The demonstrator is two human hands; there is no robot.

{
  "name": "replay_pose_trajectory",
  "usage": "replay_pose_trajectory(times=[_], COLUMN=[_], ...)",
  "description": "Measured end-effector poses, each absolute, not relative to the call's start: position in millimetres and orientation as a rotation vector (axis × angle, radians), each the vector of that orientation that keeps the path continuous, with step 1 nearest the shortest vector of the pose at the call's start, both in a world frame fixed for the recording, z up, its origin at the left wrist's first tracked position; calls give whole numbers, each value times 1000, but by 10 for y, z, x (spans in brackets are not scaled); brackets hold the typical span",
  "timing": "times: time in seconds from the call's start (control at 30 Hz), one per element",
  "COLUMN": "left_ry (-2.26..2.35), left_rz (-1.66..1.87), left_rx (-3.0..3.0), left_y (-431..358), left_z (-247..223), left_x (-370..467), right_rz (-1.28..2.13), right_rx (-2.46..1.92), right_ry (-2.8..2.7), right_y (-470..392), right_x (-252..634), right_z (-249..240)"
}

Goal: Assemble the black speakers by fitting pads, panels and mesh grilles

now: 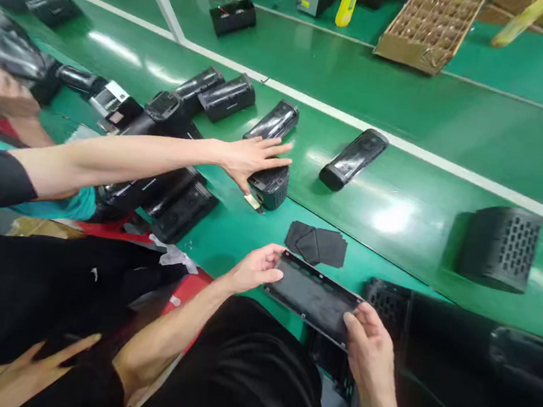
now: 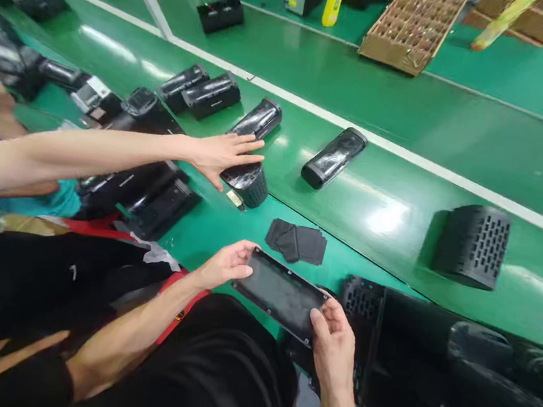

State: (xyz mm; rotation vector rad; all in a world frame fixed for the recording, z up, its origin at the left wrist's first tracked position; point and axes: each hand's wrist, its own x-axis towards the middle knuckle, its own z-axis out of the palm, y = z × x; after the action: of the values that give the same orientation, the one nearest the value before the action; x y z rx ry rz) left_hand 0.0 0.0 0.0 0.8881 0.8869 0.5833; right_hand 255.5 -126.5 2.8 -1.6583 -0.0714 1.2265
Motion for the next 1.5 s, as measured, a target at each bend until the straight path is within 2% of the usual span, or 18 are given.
replay_pose_trajectory(times=[0.9,1.13,1.3,1.37,1.5], left_ry=[808,520,464,505,521], left_rz=[640,831,879,920,971], left_rx=[640,346,334,296,230], left_y=[51,97,298,429,704], left_z=[-105,-243,-356,-402,-403], left_x=[21,225,426,411,368], right_rz=[1248,1223,1327,1191,631], right_rx=[-1511,-1387,-1372,-1513,-2061], right_ry=[-44,65,-158,-298,-575], right_y=[-1171,-798,-296,94,1184], right_x=[2546,2342,2394,2530,2731], right_z=[131,171,41,-94,-445])
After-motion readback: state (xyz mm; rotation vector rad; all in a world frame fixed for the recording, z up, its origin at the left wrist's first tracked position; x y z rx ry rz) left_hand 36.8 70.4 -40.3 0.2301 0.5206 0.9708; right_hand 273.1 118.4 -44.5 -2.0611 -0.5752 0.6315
